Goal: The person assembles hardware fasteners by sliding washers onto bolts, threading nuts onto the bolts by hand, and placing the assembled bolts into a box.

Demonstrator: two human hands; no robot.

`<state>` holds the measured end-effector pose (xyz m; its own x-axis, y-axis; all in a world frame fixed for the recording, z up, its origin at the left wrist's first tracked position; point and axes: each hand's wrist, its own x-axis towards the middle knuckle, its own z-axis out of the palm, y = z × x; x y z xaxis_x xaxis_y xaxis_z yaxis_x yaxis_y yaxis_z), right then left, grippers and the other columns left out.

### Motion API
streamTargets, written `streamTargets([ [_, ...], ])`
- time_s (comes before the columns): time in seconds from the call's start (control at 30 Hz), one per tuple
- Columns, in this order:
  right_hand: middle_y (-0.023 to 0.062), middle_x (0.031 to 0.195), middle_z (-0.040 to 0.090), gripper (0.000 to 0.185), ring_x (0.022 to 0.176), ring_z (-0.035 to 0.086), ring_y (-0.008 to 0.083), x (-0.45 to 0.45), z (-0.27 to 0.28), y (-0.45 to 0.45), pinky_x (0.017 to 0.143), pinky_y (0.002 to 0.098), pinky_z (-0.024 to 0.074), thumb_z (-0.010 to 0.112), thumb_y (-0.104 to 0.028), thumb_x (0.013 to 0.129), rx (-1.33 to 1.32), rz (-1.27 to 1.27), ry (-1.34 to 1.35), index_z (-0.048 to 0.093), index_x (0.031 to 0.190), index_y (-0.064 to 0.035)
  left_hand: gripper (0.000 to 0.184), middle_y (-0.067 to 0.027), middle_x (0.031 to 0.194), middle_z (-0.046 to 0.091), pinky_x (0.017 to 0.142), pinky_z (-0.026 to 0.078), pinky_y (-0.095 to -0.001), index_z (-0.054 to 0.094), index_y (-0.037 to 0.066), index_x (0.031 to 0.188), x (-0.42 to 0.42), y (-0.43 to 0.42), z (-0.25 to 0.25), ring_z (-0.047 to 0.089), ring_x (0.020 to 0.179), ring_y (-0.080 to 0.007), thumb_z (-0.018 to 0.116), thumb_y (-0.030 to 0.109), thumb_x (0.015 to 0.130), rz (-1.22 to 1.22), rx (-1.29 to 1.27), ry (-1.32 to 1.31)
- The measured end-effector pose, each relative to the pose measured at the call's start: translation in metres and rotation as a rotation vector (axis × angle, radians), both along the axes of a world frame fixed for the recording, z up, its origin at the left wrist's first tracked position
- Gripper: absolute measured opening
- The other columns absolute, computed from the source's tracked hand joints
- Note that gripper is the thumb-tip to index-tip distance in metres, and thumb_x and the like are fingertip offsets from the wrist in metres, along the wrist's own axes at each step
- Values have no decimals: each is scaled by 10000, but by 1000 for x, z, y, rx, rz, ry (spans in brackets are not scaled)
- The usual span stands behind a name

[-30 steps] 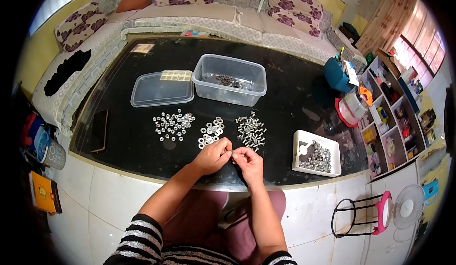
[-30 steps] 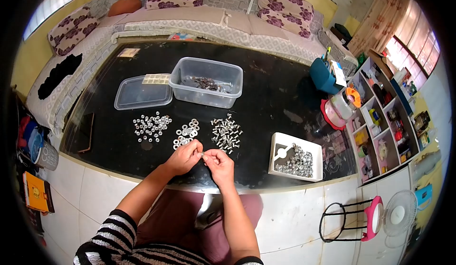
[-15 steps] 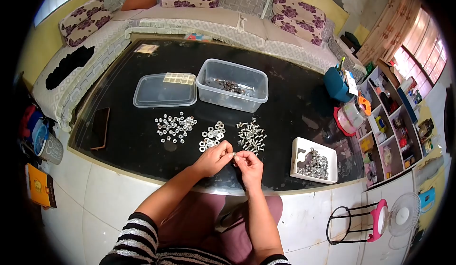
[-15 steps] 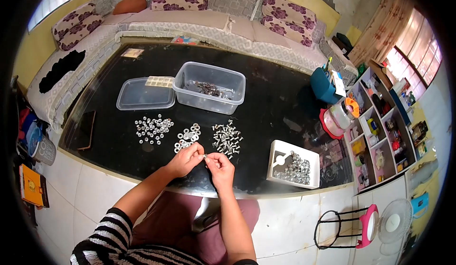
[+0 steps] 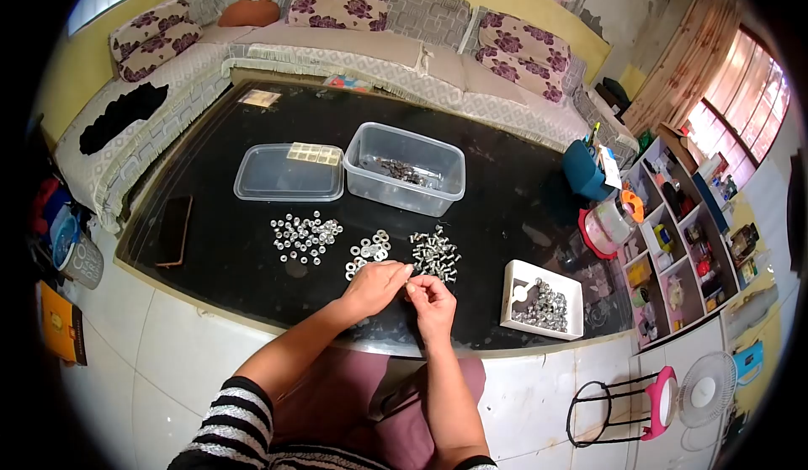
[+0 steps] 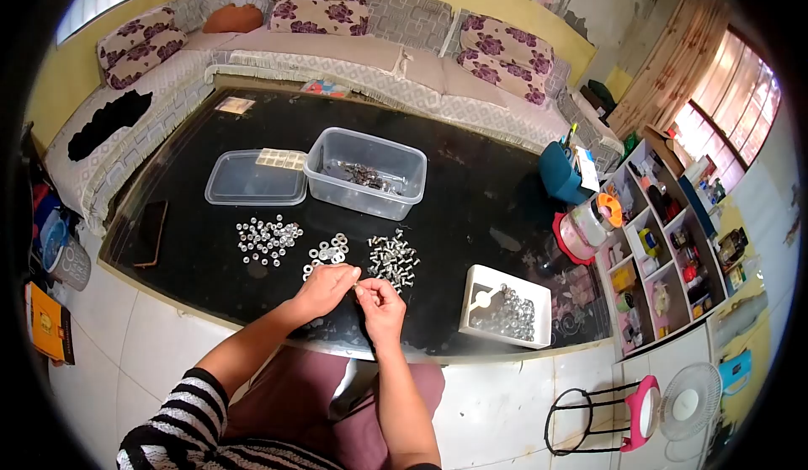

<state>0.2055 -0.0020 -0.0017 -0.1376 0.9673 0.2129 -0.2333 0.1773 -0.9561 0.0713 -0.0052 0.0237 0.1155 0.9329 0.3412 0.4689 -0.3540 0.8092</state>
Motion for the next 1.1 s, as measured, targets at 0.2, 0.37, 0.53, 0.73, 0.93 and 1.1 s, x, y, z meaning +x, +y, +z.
streamTargets([
  [0.2, 4, 731, 559, 85, 622, 497, 43, 0, 8, 4, 574, 168, 415, 585, -22, 772, -18, -25, 48, 563, 846, 14, 260, -59, 764, 527, 571, 395, -250, 578, 8, 900, 8, 0, -12, 494, 645, -140, 403, 198, 866, 85, 4, -430],
  [0.37, 28, 716, 566, 61, 617, 519, 77, -2, 1, 7, 575, 197, 441, 564, -21, 778, -42, -10, 91, 567, 828, 14, 255, -16, 858, 509, 601, 381, -179, 559, 13, 1048, 17, -7, -19, 466, 699, -58, 476, 141, 844, -27, -18, -594],
  [0.53, 32, 723, 566, 63, 621, 519, 79, -3, -4, 8, 580, 199, 444, 561, -21, 779, -60, -15, 71, 567, 831, 15, 199, -23, 851, 541, 581, 391, -185, 597, 2, 971, 15, -1, -29, 482, 670, -62, 522, 111, 823, -14, -14, -606],
  [0.73, 16, 712, 562, 79, 614, 503, 57, -4, -7, 6, 568, 190, 430, 577, -38, 780, -57, 31, 97, 568, 837, 16, 195, -11, 807, 543, 583, 398, -184, 604, 5, 956, 12, -3, -26, 481, 630, -68, 534, 117, 812, 69, -158, -588],
  [0.93, 22, 722, 571, 70, 627, 527, 65, 0, -5, 7, 566, 196, 446, 574, -35, 779, -62, -20, 89, 573, 830, 13, 261, -28, 900, 498, 688, 394, -193, 574, 12, 1034, 12, -5, -24, 472, 785, -77, 526, 102, 794, -49, -63, -767],
  [1.1, 25, 721, 561, 61, 609, 514, 78, 0, -4, 7, 567, 199, 443, 569, -26, 775, -72, -20, 93, 568, 822, 13, 209, -43, 888, 531, 697, 416, -213, 595, -12, 976, 14, 0, -33, 504, 811, -102, 551, 26, 775, -56, 13, -580],
])
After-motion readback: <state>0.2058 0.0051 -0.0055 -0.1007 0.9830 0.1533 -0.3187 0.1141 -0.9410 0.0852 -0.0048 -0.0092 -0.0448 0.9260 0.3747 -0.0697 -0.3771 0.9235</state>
